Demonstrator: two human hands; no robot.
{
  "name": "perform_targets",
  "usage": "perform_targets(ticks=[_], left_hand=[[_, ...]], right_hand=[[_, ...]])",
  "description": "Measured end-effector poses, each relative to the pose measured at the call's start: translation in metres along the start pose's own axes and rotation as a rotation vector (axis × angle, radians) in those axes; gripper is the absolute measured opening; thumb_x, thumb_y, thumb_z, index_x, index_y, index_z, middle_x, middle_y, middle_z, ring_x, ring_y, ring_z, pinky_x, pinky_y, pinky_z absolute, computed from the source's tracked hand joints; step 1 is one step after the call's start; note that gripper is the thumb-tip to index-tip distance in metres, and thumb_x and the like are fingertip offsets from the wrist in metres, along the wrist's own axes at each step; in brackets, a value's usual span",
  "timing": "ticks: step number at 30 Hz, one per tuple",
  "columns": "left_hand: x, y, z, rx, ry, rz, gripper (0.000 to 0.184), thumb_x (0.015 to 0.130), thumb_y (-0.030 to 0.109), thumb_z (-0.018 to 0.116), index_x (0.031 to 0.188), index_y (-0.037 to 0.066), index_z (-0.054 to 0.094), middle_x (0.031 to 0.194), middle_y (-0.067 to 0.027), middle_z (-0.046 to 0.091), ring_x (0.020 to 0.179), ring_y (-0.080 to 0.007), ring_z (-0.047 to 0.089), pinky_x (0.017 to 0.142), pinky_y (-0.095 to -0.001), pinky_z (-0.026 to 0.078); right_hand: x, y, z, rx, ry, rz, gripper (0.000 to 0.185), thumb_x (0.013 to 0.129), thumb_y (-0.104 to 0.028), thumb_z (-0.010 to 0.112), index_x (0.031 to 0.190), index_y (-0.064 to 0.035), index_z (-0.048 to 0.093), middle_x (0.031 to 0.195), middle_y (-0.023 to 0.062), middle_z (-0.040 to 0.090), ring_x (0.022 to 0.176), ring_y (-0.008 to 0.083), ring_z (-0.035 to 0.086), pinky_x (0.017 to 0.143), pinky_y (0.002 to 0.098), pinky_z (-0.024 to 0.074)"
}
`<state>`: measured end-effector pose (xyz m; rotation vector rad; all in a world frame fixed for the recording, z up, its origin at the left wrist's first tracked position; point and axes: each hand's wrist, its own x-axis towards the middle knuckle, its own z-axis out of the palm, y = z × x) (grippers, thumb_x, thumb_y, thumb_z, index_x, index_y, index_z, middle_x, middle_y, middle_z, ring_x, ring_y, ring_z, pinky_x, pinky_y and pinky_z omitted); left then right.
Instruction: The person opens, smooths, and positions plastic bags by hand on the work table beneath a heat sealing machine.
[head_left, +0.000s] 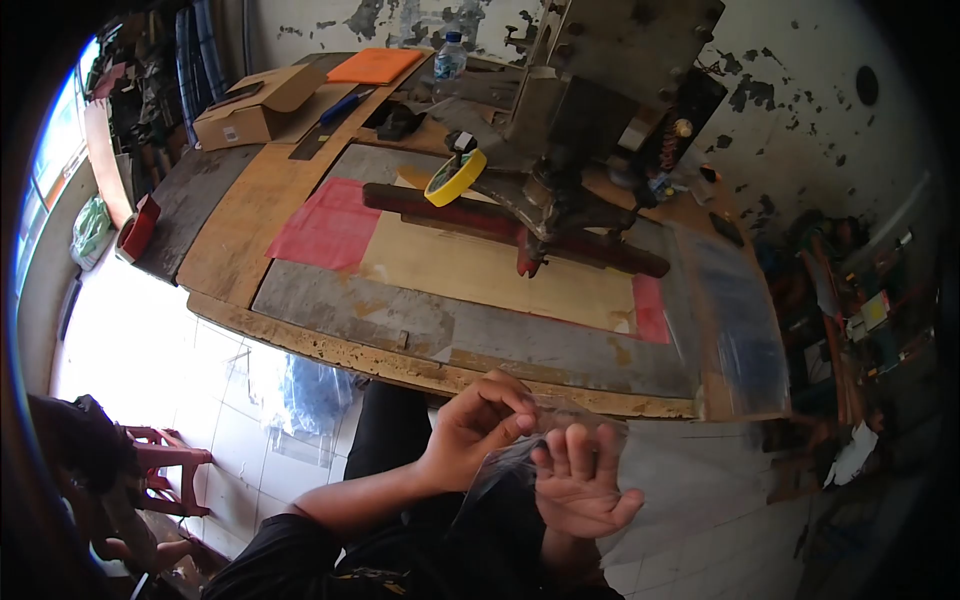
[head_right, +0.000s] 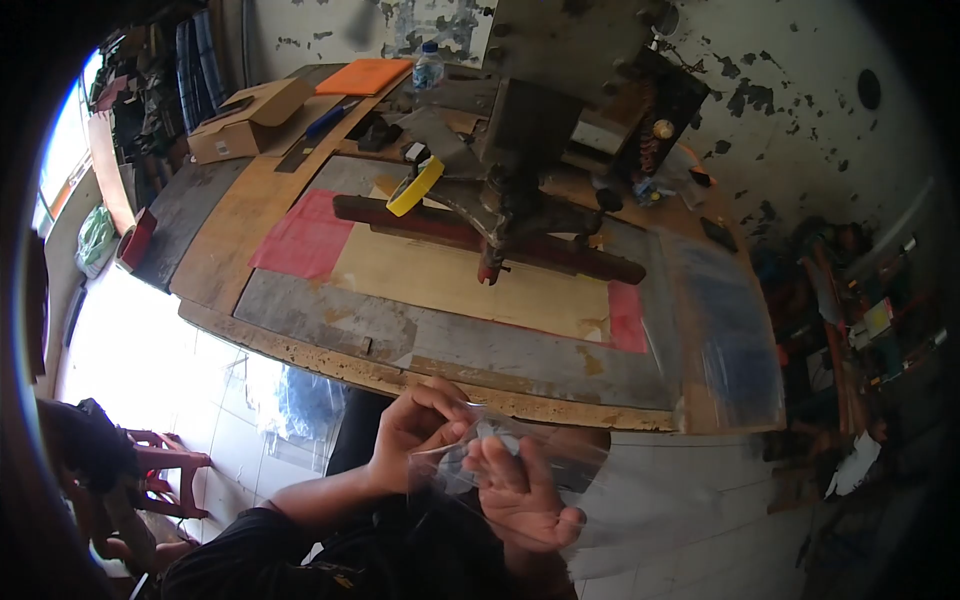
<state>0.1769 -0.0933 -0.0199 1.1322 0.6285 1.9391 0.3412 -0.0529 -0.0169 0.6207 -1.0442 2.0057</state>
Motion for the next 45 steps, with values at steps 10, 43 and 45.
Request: perform_targets(ticks=[10, 43, 45], left_hand=[[0.007, 0.025, 0.006, 0.19, -0.033, 0.05, 0.023, 0.101, -0.002, 0.068, 0.123, -0.001, 0.062, 0.123, -0.0151, 0.062, 0.114, -0.022, 0.067, 0.093, -0.034, 0.057], [0.015, 0.059, 0.026, 0.67, -0.03, 0.076, 0.02, 0.09, 0.006, 0.082, 0.107, 0.001, 0.074, 0.128, -0.0167, 0.074, 0.119, -0.0309, 0.073, 0.097, -0.038, 0.058], [0.017, 0.056, 0.026, 0.681, -0.037, 0.118, 0.016, 0.09, 0.004, 0.081, 0.104, 0.001, 0.075, 0.126, -0.0164, 0.075, 0.116, -0.0307, 0.074, 0.095, -0.0376, 0.058]], right_hand=[[0.005, 0.0, -0.009, 0.061, 0.105, 0.029, 0.095, 0.106, -0.075, 0.024, 0.17, -0.0053, 0.015, 0.173, 0.0325, 0.012, 0.163, 0.0447, 0.006, 0.13, 0.0561, 0.0061], [-0.005, 0.0, -0.027, -0.289, 0.041, -0.09, 0.093, 0.104, -0.079, 0.029, 0.171, -0.0162, 0.018, 0.17, 0.0304, 0.027, 0.159, 0.0397, 0.024, 0.126, 0.0522, 0.0248], [-0.004, 0.0, -0.028, -0.315, 0.014, -0.088, 0.091, 0.104, -0.079, 0.028, 0.172, -0.0189, 0.016, 0.171, 0.0283, 0.026, 0.16, 0.039, 0.023, 0.124, 0.0511, 0.0267]])
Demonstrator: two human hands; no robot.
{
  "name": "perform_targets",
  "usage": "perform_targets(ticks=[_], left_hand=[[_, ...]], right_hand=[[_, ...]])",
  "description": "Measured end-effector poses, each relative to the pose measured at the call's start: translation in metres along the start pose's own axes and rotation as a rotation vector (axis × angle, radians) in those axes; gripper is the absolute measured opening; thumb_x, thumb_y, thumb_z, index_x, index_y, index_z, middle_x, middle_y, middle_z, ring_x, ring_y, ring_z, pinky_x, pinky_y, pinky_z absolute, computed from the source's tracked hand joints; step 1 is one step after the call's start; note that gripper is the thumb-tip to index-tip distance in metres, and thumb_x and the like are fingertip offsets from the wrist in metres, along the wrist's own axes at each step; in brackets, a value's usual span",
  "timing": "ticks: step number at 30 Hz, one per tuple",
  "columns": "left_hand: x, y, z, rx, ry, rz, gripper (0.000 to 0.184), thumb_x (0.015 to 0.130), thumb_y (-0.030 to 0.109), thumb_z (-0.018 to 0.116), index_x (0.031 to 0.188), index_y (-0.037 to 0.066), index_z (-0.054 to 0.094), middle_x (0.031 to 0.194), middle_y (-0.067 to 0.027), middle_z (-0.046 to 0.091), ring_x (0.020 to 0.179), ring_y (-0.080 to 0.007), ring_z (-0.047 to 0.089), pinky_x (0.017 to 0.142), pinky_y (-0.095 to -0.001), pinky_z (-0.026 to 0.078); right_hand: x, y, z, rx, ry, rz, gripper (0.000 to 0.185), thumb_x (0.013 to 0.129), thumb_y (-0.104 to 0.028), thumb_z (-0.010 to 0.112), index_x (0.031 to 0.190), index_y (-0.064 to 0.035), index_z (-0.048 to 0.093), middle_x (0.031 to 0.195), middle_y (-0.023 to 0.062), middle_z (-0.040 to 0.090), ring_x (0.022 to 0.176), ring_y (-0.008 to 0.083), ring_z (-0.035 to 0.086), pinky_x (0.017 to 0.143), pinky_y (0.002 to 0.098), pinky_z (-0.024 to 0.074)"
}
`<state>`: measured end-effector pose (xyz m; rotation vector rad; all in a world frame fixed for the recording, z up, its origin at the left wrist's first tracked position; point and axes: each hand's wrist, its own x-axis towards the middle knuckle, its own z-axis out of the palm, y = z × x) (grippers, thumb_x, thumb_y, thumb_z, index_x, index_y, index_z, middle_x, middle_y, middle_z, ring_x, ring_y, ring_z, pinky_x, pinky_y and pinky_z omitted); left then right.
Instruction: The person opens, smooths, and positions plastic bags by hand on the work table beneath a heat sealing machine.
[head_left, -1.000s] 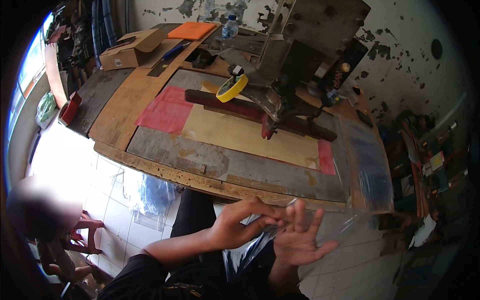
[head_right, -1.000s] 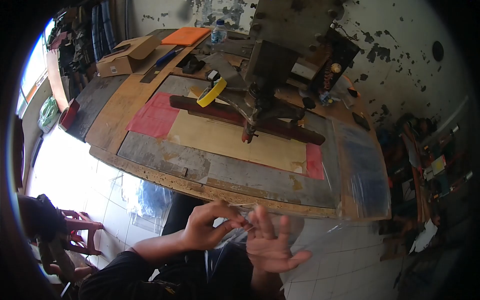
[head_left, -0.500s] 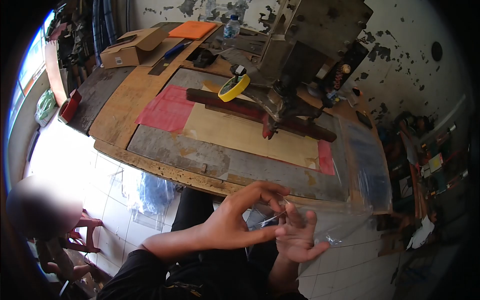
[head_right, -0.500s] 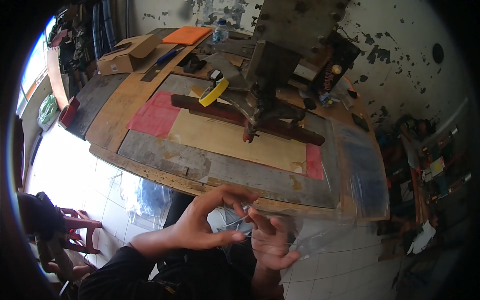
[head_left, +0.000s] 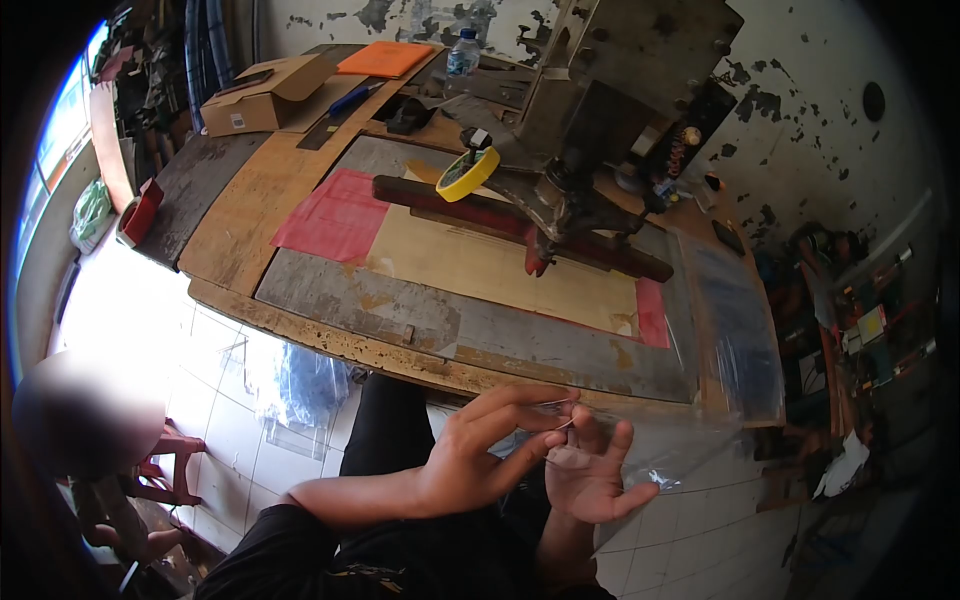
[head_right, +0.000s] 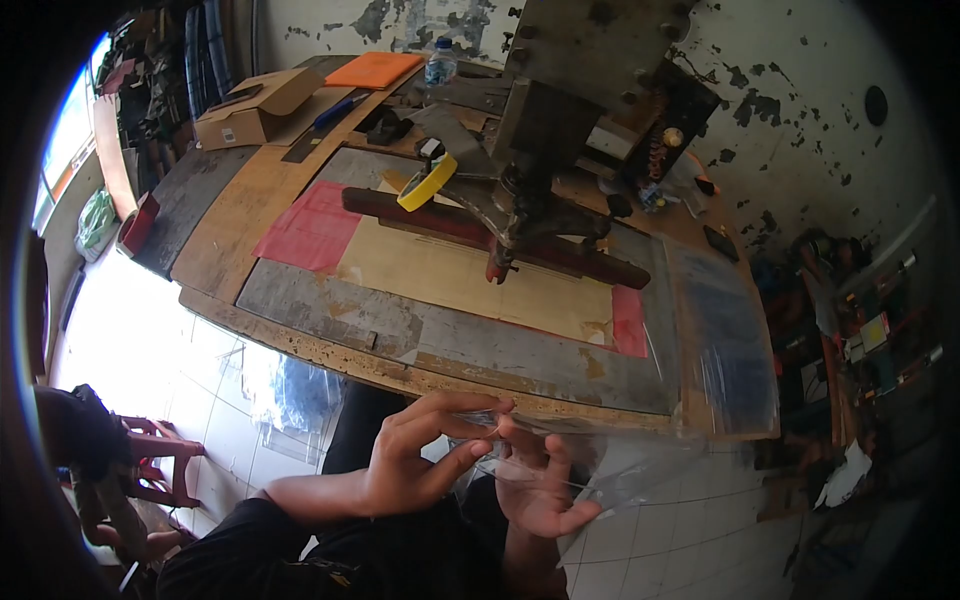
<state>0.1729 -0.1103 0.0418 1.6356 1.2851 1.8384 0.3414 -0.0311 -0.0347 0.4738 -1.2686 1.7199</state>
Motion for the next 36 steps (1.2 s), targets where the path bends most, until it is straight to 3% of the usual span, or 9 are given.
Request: perform_targets(ticks=[10, 14, 20, 24, 28, 32, 34, 35, 36], left_hand=[[0.009, -0.002, -0.018, -0.011, -0.079, -0.112, 0.006, 0.094, -0.001, 0.075, 0.1, -0.001, 0.074, 0.102, -0.0141, 0.075, 0.096, -0.0296, 0.076, 0.086, -0.0369, 0.058], [0.005, -0.011, -0.014, -0.251, -0.038, -0.262, 0.021, 0.1, 0.002, 0.071, 0.12, -0.001, 0.067, 0.101, -0.0128, 0.076, 0.102, -0.0183, 0.075, 0.09, -0.0328, 0.058], [0.017, -0.005, -0.011, -0.153, -0.028, -0.29, 0.024, 0.1, 0.008, 0.074, 0.12, -0.002, 0.067, 0.101, -0.0121, 0.08, 0.094, -0.0166, 0.077, 0.086, -0.0316, 0.059], [0.01, -0.024, -0.008, -0.152, -0.026, -0.242, 0.024, 0.1, 0.009, 0.074, 0.121, -0.002, 0.068, 0.1, -0.0131, 0.081, 0.093, -0.0171, 0.078, 0.086, -0.0307, 0.059], [-0.006, -0.043, -0.013, -0.232, 0.065, -0.383, 0.016, 0.101, 0.007, 0.072, 0.114, -0.001, 0.07, 0.101, -0.0106, 0.08, 0.099, -0.0152, 0.075, 0.09, -0.0293, 0.056], [-0.011, -0.048, -0.029, -0.072, -0.037, -0.429, 0.02, 0.098, 0.013, 0.072, 0.113, 0.0, 0.067, 0.114, -0.0131, 0.075, 0.113, -0.0203, 0.07, 0.1, -0.0352, 0.052], [-0.002, -0.042, -0.034, -0.068, -0.058, -0.207, 0.03, 0.094, 0.014, 0.074, 0.119, 0.0, 0.064, 0.125, -0.0163, 0.071, 0.123, -0.0243, 0.066, 0.106, -0.038, 0.049], [0.005, -0.03, -0.036, -0.014, -0.092, -0.185, 0.051, 0.098, 0.043, 0.069, 0.125, 0.0, 0.064, 0.136, -0.02, 0.068, 0.132, -0.0312, 0.062, 0.112, -0.0459, 0.045], [0.013, -0.021, -0.037, -0.005, -0.086, -0.192, 0.051, 0.098, 0.043, 0.069, 0.125, 0.0, 0.064, 0.136, -0.02, 0.068, 0.132, -0.0312, 0.062, 0.112, -0.0459, 0.045]], right_hand=[[0.008, -0.018, -0.006, 0.234, 0.155, -0.15, 0.09, 0.106, -0.075, 0.027, 0.172, -0.0188, 0.006, 0.168, 0.0314, 0.03, 0.156, 0.0436, 0.032, 0.125, 0.0536, 0.0259], [0.002, -0.018, -0.016, 0.189, 0.1, -0.081, 0.085, 0.108, -0.072, 0.027, 0.172, -0.0178, 0.013, 0.173, 0.0266, 0.024, 0.157, 0.0436, 0.03, 0.127, 0.0582, 0.0222], [-0.005, -0.008, -0.01, 0.087, 0.13, -0.008, 0.088, 0.107, -0.073, 0.027, 0.168, -0.0095, 0.024, 0.167, 0.0325, 0.032, 0.153, 0.0478, 0.036, 0.125, 0.0562, 0.0265], [-0.008, -0.015, -0.018, 0.16, 0.192, -0.114, 0.075, 0.112, -0.062, 0.028, 0.17, -0.0145, 0.022, 0.173, 0.021, 0.026, 0.157, 0.0429, 0.032, 0.127, 0.0557, 0.0247], [0.0, -0.038, -0.029, 0.418, 0.229, -0.32, 0.064, 0.116, -0.05, 0.028, 0.171, -0.0198, 0.019, 0.178, 0.0073, 0.019, 0.162, 0.0381, 0.022, 0.129, 0.0565, 0.0201], [-0.002, -0.04, -0.027, 0.293, 0.116, -0.205, 0.065, 0.115, -0.052, 0.027, 0.171, -0.0194, 0.019, 0.178, 0.008, 0.016, 0.162, 0.0396, 0.019, 0.131, 0.0571, 0.0155], [0.0, -0.037, -0.016, 0.165, 0.092, -0.153, 0.066, 0.115, -0.053, 0.028, 0.169, -0.0156, 0.026, 0.177, 0.0089, 0.02, 0.162, 0.0376, 0.021, 0.13, 0.0564, 0.0191], [0.001, -0.033, -0.01, 0.082, 0.05, -0.091, 0.068, 0.114, -0.055, 0.03, 0.168, -0.0142, 0.029, 0.176, 0.013, 0.023, 0.161, 0.0405, 0.021, 0.13, 0.0567, 0.019], [0.001, -0.028, -0.005, 0.001, 0.007, -0.026, 0.07, 0.113, -0.057, 0.031, 0.167, -0.0128, 0.032, 0.174, 0.0171, 0.025, 0.16, 0.0433, 0.022, 0.13, 0.0569, 0.019]])
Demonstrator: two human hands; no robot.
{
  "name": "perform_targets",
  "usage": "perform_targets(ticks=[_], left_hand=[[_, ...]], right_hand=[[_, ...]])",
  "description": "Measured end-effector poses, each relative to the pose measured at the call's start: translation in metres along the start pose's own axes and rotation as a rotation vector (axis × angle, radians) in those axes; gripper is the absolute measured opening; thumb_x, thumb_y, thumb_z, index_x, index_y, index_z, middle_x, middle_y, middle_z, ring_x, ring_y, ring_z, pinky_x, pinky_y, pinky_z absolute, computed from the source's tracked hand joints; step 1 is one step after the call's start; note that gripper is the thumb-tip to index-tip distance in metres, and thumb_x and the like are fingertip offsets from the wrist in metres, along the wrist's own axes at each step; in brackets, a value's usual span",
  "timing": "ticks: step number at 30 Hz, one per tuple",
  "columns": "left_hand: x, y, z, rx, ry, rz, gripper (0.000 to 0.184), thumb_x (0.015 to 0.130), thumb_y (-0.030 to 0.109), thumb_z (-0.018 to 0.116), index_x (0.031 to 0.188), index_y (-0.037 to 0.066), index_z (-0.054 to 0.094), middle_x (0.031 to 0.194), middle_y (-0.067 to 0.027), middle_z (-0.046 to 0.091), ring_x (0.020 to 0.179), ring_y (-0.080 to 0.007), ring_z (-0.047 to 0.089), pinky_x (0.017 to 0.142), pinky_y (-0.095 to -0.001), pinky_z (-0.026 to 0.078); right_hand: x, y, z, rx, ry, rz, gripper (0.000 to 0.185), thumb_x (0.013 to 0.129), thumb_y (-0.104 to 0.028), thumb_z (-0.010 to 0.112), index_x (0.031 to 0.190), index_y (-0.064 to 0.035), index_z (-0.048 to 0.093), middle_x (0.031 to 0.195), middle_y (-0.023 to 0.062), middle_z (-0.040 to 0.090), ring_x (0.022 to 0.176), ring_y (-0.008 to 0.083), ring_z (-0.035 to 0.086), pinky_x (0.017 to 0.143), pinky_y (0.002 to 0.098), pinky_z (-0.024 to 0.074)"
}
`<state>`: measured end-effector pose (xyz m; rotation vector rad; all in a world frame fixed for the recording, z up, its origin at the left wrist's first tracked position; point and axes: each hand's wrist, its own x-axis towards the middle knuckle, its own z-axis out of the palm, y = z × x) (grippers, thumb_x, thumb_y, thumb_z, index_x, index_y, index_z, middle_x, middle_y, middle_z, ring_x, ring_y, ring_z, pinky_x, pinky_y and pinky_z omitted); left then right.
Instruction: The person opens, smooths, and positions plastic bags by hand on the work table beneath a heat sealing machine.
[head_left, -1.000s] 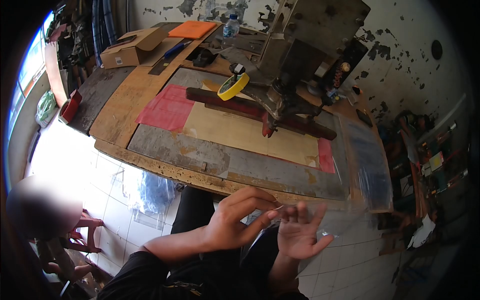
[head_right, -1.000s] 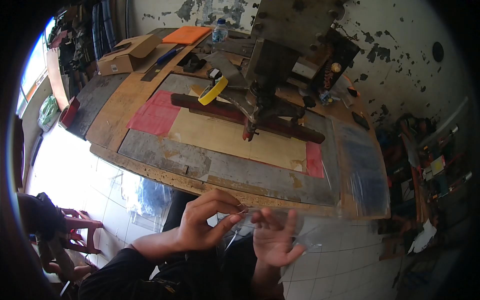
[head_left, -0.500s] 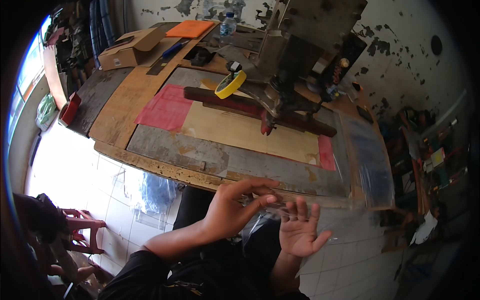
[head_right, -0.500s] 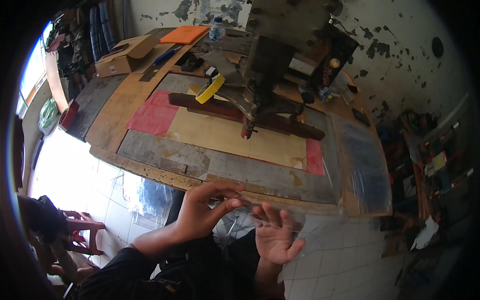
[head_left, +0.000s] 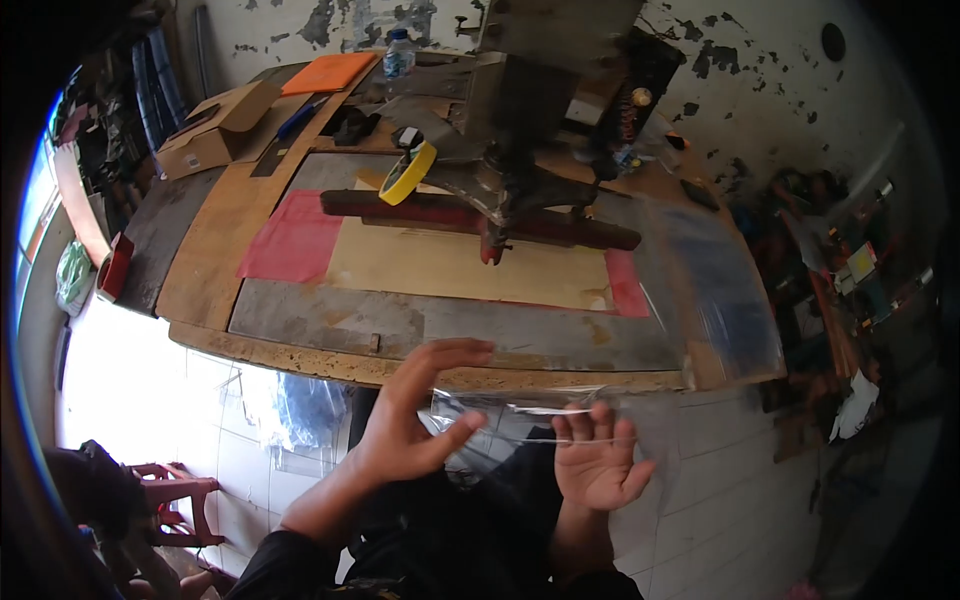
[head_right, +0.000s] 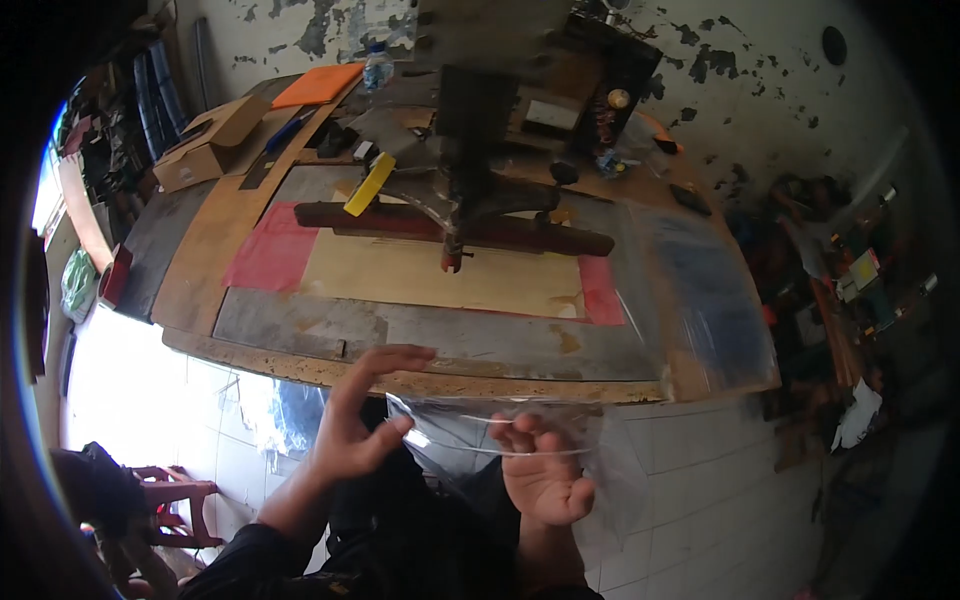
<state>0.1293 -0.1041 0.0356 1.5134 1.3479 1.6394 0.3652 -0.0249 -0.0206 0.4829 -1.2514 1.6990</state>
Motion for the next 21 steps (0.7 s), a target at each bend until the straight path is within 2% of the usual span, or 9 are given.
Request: perform_targets(ticks=[2, 5, 6, 8, 9, 12, 16, 18, 21], left_hand=[[0.01, 0.016, -0.002, 0.171, -0.181, 0.262, 0.065, 0.098, 0.051, 0.069, 0.138, 0.0, 0.061, 0.141, -0.0217, 0.065, 0.135, -0.0377, 0.06, 0.112, -0.0493, 0.045], [0.019, 0.026, 0.002, 0.098, -0.401, 0.279, 0.073, 0.097, 0.054, 0.071, 0.145, 0.001, 0.059, 0.14, -0.0227, 0.065, 0.131, -0.041, 0.062, 0.11, -0.0496, 0.049], [0.022, 0.03, 0.002, 0.099, -0.397, 0.278, 0.073, 0.097, 0.054, 0.071, 0.145, 0.001, 0.059, 0.14, -0.0227, 0.065, 0.131, -0.041, 0.062, 0.11, -0.0496, 0.049], [0.026, 0.036, 0.003, -0.087, -0.65, 0.041, 0.067, 0.1, 0.051, 0.068, 0.144, 0.001, 0.061, 0.133, -0.0226, 0.069, 0.123, -0.0408, 0.067, 0.104, -0.0468, 0.053], [0.028, 0.035, 0.005, -0.067, -0.626, 0.112, 0.05, 0.103, 0.032, 0.068, 0.145, 0.006, 0.061, 0.129, -0.0183, 0.072, 0.115, -0.038, 0.072, 0.1, -0.0456, 0.056], [0.029, 0.026, 0.012, -0.124, -0.536, 0.25, 0.049, 0.099, 0.028, 0.075, 0.141, 0.005, 0.065, 0.128, -0.0172, 0.073, 0.114, -0.035, 0.073, 0.095, -0.0424, 0.059], [0.024, 0.032, 0.015, -0.121, -0.489, 0.198, 0.047, 0.094, 0.023, 0.08, 0.136, 0.006, 0.068, 0.124, -0.0157, 0.074, 0.108, -0.0317, 0.075, 0.089, -0.0389, 0.06], [0.024, 0.036, 0.014, -0.169, -0.507, 0.049, 0.05, 0.094, 0.024, 0.081, 0.137, 0.002, 0.068, 0.125, -0.0163, 0.074, 0.109, -0.0317, 0.074, 0.094, -0.0429, 0.058], [0.024, 0.031, 0.011, -0.174, -0.527, 0.12, 0.048, 0.095, 0.023, 0.081, 0.136, 0.001, 0.069, 0.123, -0.0154, 0.075, 0.107, -0.0286, 0.074, 0.093, -0.0404, 0.059]], right_hand=[[-0.009, 0.011, 0.012, 0.017, 0.04, 0.024, 0.072, 0.112, -0.06, 0.035, 0.165, -0.011, 0.038, 0.171, 0.0211, 0.029, 0.159, 0.0459, 0.024, 0.129, 0.0572, 0.0198], [-0.007, 0.025, 0.023, -0.075, -0.009, 0.05, 0.08, 0.108, -0.064, 0.038, 0.162, -0.0048, 0.041, 0.169, 0.0174, 0.035, 0.156, 0.0365, 0.032, 0.128, 0.058, 0.021], [-0.008, 0.026, 0.024, -0.072, -0.011, 0.052, 0.08, 0.108, -0.064, 0.038, 0.162, -0.0048, 0.041, 0.169, 0.0174, 0.035, 0.156, 0.0365, 0.032, 0.128, 0.058, 0.021], [-0.008, 0.025, 0.028, -0.213, 0.006, 0.087, 0.081, 0.108, -0.065, 0.038, 0.16, -0.0035, 0.043, 0.169, 0.0158, 0.036, 0.156, 0.0347, 0.032, 0.128, 0.0597, 0.0198], [-0.006, 0.025, 0.03, -0.267, 0.018, 0.096, 0.082, 0.107, -0.066, 0.037, 0.16, -0.0032, 0.044, 0.169, 0.0149, 0.036, 0.157, 0.0345, 0.032, 0.128, 0.0605, 0.019], [-0.014, 0.028, 0.035, -0.25, 0.073, 0.057, 0.085, 0.107, -0.069, 0.03, 0.16, -0.0032, 0.044, 0.171, 0.0143, 0.034, 0.158, 0.0357, 0.03, 0.129, 0.061, 0.0174], [-0.032, 0.04, 0.04, -0.181, 0.183, -0.033, 0.091, 0.107, -0.07, 0.031, 0.156, 0.0047, 0.046, 0.167, 0.0193, 0.039, 0.158, 0.039, 0.03, 0.13, 0.0547, 0.0155], [-0.037, 0.036, 0.04, -0.215, 0.197, 0.137, 0.09, 0.107, -0.071, 0.019, 0.162, -0.0026, 0.04, 0.172, 0.0162, 0.029, 0.16, 0.0378, 0.025, 0.13, 0.0625, 0.0144], [-0.032, 0.032, 0.032, -0.212, 0.121, 0.167, 0.09, 0.108, -0.069, 0.019, 0.163, 0.0001, 0.036, 0.174, 0.0174, 0.026, 0.161, 0.0369, 0.023, 0.129, 0.0624, 0.0137]])
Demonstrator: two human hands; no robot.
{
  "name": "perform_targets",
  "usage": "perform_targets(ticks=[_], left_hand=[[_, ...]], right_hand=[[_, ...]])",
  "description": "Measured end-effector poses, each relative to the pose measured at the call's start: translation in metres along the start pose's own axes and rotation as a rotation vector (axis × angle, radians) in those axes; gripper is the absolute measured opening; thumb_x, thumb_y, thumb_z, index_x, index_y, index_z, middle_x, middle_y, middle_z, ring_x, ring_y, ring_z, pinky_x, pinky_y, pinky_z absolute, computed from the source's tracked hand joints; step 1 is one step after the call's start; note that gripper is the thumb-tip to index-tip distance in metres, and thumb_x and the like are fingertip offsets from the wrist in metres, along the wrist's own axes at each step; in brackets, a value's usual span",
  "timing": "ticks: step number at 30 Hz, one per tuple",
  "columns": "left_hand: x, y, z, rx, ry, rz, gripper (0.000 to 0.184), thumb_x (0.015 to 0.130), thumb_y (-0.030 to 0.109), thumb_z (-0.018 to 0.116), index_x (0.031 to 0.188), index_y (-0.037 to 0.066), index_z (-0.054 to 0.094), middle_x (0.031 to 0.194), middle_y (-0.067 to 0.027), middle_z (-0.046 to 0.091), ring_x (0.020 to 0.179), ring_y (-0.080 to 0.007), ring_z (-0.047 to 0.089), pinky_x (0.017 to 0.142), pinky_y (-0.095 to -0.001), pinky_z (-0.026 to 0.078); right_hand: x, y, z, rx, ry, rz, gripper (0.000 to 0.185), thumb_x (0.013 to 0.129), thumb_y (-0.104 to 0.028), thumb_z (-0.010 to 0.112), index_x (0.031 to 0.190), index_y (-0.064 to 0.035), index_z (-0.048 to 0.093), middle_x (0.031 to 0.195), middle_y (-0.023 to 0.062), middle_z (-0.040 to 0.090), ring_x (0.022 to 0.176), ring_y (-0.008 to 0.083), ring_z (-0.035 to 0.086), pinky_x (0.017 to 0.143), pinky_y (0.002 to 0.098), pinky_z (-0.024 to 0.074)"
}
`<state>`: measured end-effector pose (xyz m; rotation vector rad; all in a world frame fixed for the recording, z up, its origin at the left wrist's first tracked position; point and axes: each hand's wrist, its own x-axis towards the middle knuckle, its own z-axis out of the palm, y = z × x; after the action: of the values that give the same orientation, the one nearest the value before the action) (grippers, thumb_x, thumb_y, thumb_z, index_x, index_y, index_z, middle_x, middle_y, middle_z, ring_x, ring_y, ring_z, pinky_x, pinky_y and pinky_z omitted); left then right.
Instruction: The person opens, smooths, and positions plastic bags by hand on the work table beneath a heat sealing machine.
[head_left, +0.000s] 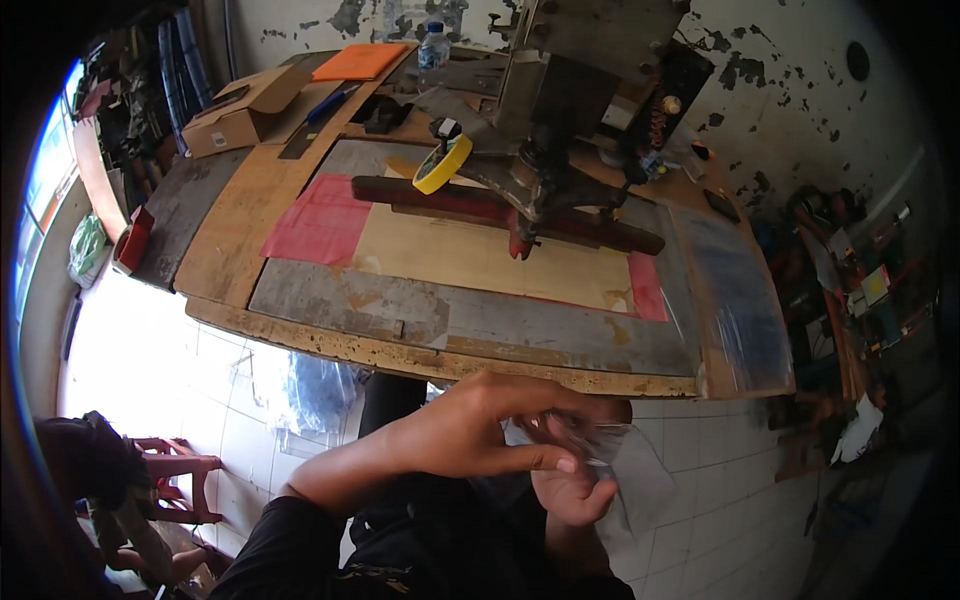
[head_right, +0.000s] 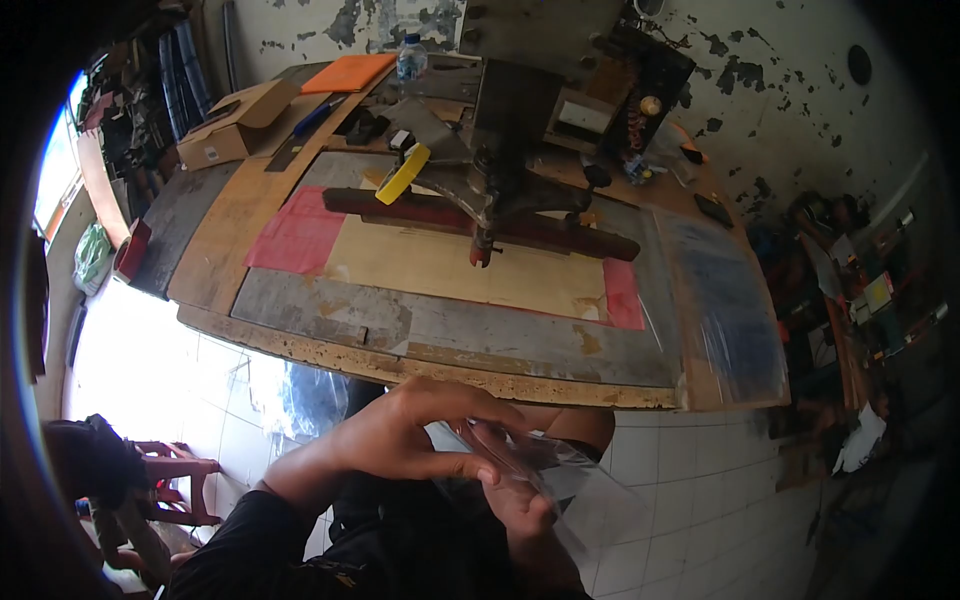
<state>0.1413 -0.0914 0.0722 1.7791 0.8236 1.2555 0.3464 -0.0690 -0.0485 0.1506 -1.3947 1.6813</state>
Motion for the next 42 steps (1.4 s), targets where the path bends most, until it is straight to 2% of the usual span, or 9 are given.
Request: perform_targets(ticks=[11, 20, 25, 27, 30, 32, 39, 40, 42], left_hand=[[0.001, -0.005, 0.001, -0.023, 0.06, -0.094, 0.043, 0.095, 0.019, 0.08, 0.133, 0.001, 0.07, 0.123, -0.0144, 0.076, 0.111, -0.0242, 0.074, 0.093, -0.0363, 0.059], [-0.001, -0.013, -0.01, -0.013, 0.207, -0.226, 0.021, 0.098, 0.016, 0.079, 0.11, -0.001, 0.078, 0.102, -0.0123, 0.08, 0.096, -0.0184, 0.076, 0.085, -0.0323, 0.058], [-0.009, -0.031, -0.035, -0.139, 0.528, -0.207, 0.021, 0.104, 0.015, 0.07, 0.107, -0.006, 0.073, 0.098, -0.0139, 0.08, 0.089, -0.0182, 0.077, 0.079, -0.0313, 0.06], [-0.015, -0.037, -0.047, -0.136, 0.599, -0.245, 0.022, 0.106, 0.014, 0.067, 0.11, -0.007, 0.071, 0.097, -0.0161, 0.079, 0.088, -0.0207, 0.077, 0.078, -0.0315, 0.06], [-0.017, -0.049, -0.054, -0.189, 0.623, -0.218, 0.023, 0.107, 0.015, 0.066, 0.11, -0.008, 0.069, 0.097, -0.0161, 0.078, 0.091, -0.0214, 0.077, 0.077, -0.0323, 0.062], [-0.018, -0.054, -0.053, -0.188, 0.626, -0.21, 0.023, 0.107, 0.015, 0.066, 0.108, -0.008, 0.068, 0.097, -0.0151, 0.077, 0.094, -0.022, 0.077, 0.077, -0.0339, 0.064], [-0.023, -0.044, -0.031, -0.125, 0.528, -0.255, 0.024, 0.107, 0.017, 0.065, 0.105, -0.007, 0.068, 0.096, -0.019, 0.079, 0.09, -0.0238, 0.077, 0.082, -0.0343, 0.061], [-0.025, -0.037, -0.031, 0.025, 0.503, -0.252, 0.025, 0.108, 0.017, 0.064, 0.105, -0.007, 0.067, 0.097, -0.0184, 0.079, 0.09, -0.0233, 0.077, 0.085, -0.0345, 0.061], [-0.033, -0.035, -0.035, -0.042, 0.572, -0.26, 0.023, 0.108, 0.016, 0.065, 0.107, -0.007, 0.068, 0.098, -0.0175, 0.079, 0.09, -0.0227, 0.078, 0.083, -0.0334, 0.061]], right_hand=[[0.009, 0.0, -0.024, 0.144, -0.181, 0.06, 0.085, 0.109, -0.06, 0.012, 0.165, 0.0009, 0.033, 0.176, 0.0084, 0.024, 0.163, 0.0336, 0.016, 0.128, 0.0626, 0.0124], [-0.004, -0.004, -0.044, 0.002, -0.185, 0.354, 0.083, 0.111, -0.061, 0.025, 0.156, 0.0057, 0.047, 0.16, 0.0268, 0.046, 0.153, 0.0378, 0.04, 0.126, 0.0505, 0.026], [-0.07, -0.032, -0.075, 0.318, 0.153, 0.486, 0.08, 0.111, -0.061, 0.028, 0.151, 0.0034, 0.052, 0.139, 0.0275, 0.064, 0.136, 0.0423, 0.058, 0.113, 0.0549, 0.0405], [-0.105, -0.048, -0.106, 0.37, 0.325, 0.272, 0.07, 0.112, -0.055, 0.03, 0.141, 0.0016, 0.059, 0.125, 0.0249, 0.07, 0.122, 0.0416, 0.064, 0.107, 0.0549, 0.0437], [-0.129, -0.071, -0.134, 0.341, 0.509, -0.022, 0.081, 0.107, -0.067, 0.035, 0.137, 0.0048, 0.059, 0.138, 0.0276, 0.065, 0.133, 0.0415, 0.059, 0.115, 0.0559, 0.0381], [-0.089, -0.093, -0.113, -1.18, 0.731, -0.065, 0.084, 0.1, -0.074, 0.05, 0.137, 0.0016, 0.056, 0.148, 0.0258, 0.057, 0.143, 0.0407, 0.049, 0.119, 0.0538, 0.0346], [0.059, -0.122, -0.056, -1.236, -0.204, 0.377, 0.11, 0.078, -0.056, 0.09, 0.158, -0.0007, 0.04, 0.167, 0.023, 0.038, 0.159, 0.0415, 0.029, 0.126, 0.0502, 0.0263], [0.068, -0.114, -0.055, -1.288, -0.188, 0.35, 0.093, 0.08, -0.036, 0.094, 0.153, -0.0003, 0.048, 0.153, 0.0221, 0.055, 0.148, 0.0369, 0.048, 0.12, 0.0447, 0.0372], [0.078, -0.113, -0.074, -1.204, -0.212, 0.507, 0.078, 0.084, -0.029, 0.091, 0.148, -0.0009, 0.055, 0.138, 0.0199, 0.064, 0.134, 0.033, 0.059, 0.113, 0.042, 0.0435]])
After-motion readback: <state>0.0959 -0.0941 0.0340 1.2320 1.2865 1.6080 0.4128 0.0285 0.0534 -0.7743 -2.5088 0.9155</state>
